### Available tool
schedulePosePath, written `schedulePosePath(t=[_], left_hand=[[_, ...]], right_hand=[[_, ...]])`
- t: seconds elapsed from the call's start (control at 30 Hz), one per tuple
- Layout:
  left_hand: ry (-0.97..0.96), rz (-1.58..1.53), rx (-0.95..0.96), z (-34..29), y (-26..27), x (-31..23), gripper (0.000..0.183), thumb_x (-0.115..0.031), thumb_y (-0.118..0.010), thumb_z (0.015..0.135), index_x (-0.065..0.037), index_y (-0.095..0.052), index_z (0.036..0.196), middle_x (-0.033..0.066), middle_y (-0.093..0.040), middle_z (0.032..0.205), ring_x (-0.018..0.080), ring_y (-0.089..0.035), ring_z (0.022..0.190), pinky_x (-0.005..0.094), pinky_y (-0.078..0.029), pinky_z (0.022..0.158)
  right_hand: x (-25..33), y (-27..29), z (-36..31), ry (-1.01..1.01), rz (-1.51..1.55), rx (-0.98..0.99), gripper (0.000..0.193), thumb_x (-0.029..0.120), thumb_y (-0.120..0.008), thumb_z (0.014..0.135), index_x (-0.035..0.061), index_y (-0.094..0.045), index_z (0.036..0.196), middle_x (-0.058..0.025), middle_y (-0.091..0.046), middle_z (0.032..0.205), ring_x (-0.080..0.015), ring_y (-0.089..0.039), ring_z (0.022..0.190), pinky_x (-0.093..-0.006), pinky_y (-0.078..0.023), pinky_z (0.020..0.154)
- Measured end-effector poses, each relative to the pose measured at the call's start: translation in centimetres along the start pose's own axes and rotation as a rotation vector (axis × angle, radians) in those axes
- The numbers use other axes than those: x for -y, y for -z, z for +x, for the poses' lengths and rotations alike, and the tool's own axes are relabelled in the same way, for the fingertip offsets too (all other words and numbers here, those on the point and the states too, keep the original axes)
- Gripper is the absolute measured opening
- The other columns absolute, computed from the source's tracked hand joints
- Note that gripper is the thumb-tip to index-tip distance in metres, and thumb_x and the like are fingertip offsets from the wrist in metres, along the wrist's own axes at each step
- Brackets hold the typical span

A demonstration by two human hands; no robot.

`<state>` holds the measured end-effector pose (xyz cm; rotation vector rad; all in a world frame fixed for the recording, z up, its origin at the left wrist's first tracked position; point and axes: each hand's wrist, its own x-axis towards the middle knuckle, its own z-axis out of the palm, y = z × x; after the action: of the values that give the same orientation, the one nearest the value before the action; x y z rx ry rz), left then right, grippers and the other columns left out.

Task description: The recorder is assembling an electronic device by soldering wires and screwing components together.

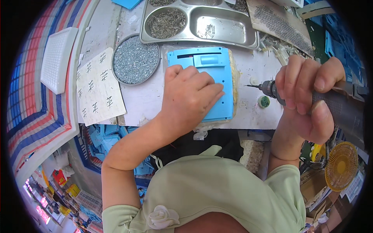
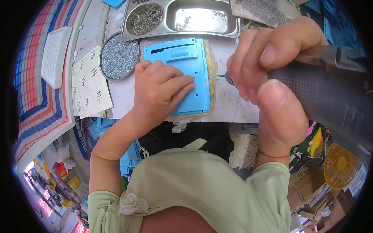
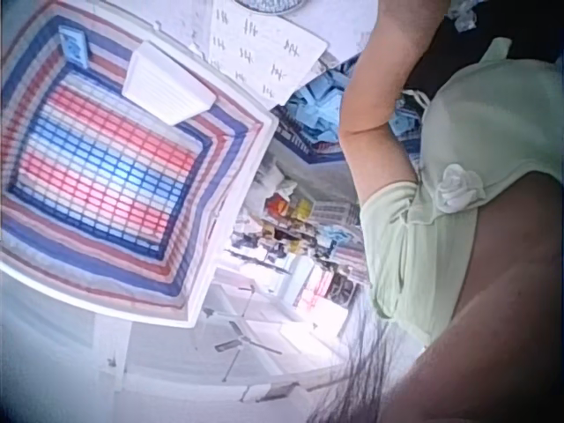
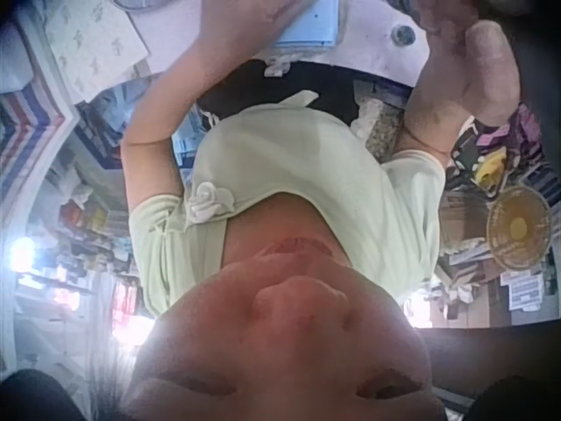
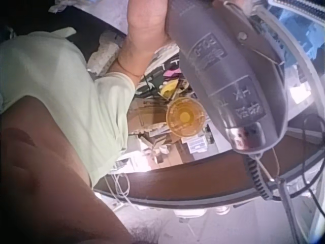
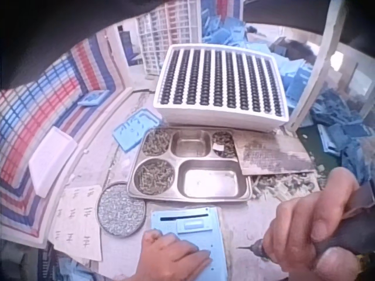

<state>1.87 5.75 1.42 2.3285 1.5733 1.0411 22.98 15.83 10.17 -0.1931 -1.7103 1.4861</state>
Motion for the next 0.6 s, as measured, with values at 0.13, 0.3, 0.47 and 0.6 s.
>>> schedulePosePath(t=[0.13,0.3,0.47,0.6], left_hand=[[0.002,-0.01,0.078,-0.9,-0.6,-0.9,0.017,-0.018,-0.084,0.075,-0.017,-0.076,0.09,-0.0046,-0.062,0.085,0.0174,-0.054,0.078,0.0395,-0.032,0.081],[0.017,-0.007,0.114,-1.5,-0.1,-1.3,0.023,-0.022,-0.085,0.073,-0.016,-0.075,0.093,-0.004,-0.062,0.09,0.0179,-0.055,0.083,0.0411,-0.032,0.085],[0.081,-0.073,0.038,-1.1,1.0,-1.3,0.04,-0.028,-0.087,0.071,-0.015,-0.071,0.105,-0.0009,-0.064,0.098,0.0202,-0.057,0.088,0.0414,-0.031,0.086],[0.039,-0.081,0.031,-0.8,0.5,-1.3,0.043,-0.029,-0.086,0.069,-0.015,-0.068,0.105,-0.0004,-0.062,0.1,0.0207,-0.056,0.091,0.0435,-0.03,0.088]], right_hand=[[-0.1,0.1,-0.3,-0.009,0.024,0.023,0.03,0.027,-0.064,0.091,0.0141,-0.047,0.111,0.0041,-0.05,0.072,-0.0111,-0.046,0.069,-0.0273,-0.041,0.064],[-0.4,1.2,-1.3,-0.004,0.071,0.054,0.03,0.027,-0.064,0.091,0.0147,-0.047,0.112,0.0043,-0.051,0.072,-0.011,-0.046,0.07,-0.0274,-0.041,0.064],[-0.4,0.0,-1.2,0.016,0.136,0.039,0.03,0.027,-0.066,0.092,0.0157,-0.047,0.112,0.0053,-0.053,0.073,-0.01,-0.048,0.07,-0.0261,-0.042,0.062],[-0.1,-1.2,-1.0,0.007,0.166,0.034,0.03,0.027,-0.067,0.092,0.0162,-0.047,0.111,0.0058,-0.054,0.072,-0.0091,-0.051,0.069,-0.0249,-0.043,0.061]])
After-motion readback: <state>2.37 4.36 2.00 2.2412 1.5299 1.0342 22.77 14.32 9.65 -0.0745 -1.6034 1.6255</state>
